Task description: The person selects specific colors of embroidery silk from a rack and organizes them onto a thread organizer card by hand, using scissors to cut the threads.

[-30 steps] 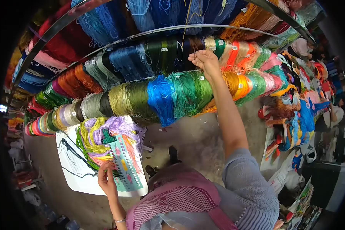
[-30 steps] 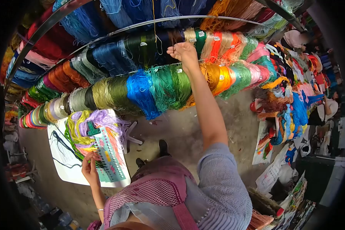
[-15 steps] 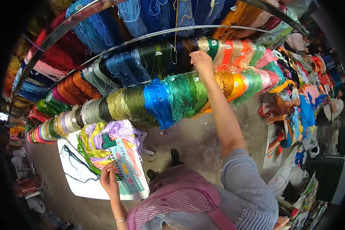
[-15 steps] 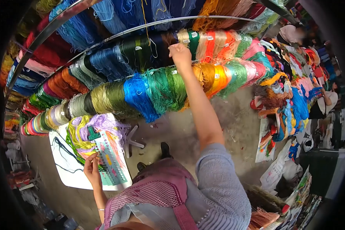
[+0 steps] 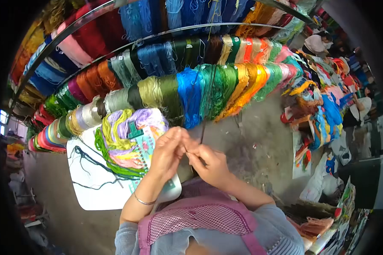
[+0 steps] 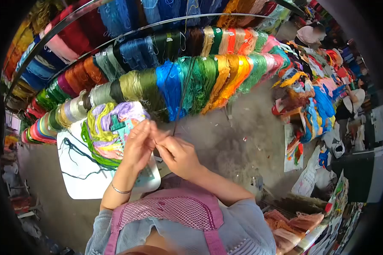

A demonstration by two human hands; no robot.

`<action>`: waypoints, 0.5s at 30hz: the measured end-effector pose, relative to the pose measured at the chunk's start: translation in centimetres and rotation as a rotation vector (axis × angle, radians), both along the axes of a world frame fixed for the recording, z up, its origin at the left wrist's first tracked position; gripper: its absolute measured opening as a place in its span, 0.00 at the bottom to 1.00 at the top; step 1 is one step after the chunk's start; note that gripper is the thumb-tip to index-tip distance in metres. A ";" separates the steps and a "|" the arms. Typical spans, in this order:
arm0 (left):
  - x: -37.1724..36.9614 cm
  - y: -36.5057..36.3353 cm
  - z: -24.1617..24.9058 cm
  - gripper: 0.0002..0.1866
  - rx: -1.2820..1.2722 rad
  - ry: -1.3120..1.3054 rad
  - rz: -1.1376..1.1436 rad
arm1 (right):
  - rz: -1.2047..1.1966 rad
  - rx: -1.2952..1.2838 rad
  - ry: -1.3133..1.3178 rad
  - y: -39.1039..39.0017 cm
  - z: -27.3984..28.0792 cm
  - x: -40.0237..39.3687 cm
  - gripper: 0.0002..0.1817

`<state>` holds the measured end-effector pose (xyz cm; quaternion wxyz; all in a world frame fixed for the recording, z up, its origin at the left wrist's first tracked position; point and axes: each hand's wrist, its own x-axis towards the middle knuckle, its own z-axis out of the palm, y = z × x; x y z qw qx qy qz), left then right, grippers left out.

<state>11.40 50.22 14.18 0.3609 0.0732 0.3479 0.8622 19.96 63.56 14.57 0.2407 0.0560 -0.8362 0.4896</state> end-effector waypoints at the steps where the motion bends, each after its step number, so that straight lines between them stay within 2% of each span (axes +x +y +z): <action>1: 1.4 -1.0 0.4 0.06 0.047 -0.006 0.151 | 0.022 0.040 0.002 -0.5 0.7 0.7 0.05; 2: 2.3 -2.9 1.5 0.05 0.015 -0.066 0.251 | 0.079 0.177 0.086 -1.2 1.7 1.2 0.09; 3: 2.1 -6.1 1.1 0.04 0.180 0.031 0.155 | 0.110 0.209 0.160 -2.4 3.8 1.8 0.12; 4: 2.5 -9.2 1.4 0.05 0.146 0.076 0.217 | 0.143 0.237 0.229 -3.9 6.3 2.8 0.14; 5: 3.3 -12.1 1.4 0.05 0.125 0.090 0.376 | 0.322 0.178 0.287 -5.3 8.5 3.8 0.15; 6: 4.2 -15.2 2.0 0.06 -0.048 -0.140 0.651 | 0.503 0.111 0.340 -6.8 10.4 5.1 0.16; 7: 4.1 -19.8 1.1 0.06 0.152 0.094 0.523 | 0.621 -0.074 0.428 -9.2 11.5 6.1 0.15; 8: 5.5 -22.7 2.6 0.09 -0.003 0.105 0.749 | 0.733 -0.268 0.515 -11.5 12.4 7.1 0.14; 9: 6.8 -25.4 4.5 0.12 -0.042 0.121 0.918 | 0.763 -0.322 0.479 -13.2 13.0 8.5 0.13; 10: 7.9 -29.5 5.2 0.14 -0.018 0.222 0.967 | 0.807 -0.374 0.447 -14.6 13.7 9.5 0.13; 12: 10.9 -36.3 7.0 0.18 0.022 0.437 1.126 | 1.158 -0.554 0.232 -15.7 15.0 10.1 0.14; 13: 12.9 -37.8 7.7 0.18 -0.106 0.510 1.251 | 1.134 -0.482 0.330 -16.3 15.7 9.7 0.12; 14: 14.5 -38.1 8.3 0.18 -0.234 0.582 1.372 | 1.178 -0.501 0.321 -18.1 15.5 10.2 0.12; 15: 15.8 -38.6 8.2 0.18 -0.293 0.530 1.351 | 1.190 -0.756 0.176 -19.8 15.0 11.4 0.09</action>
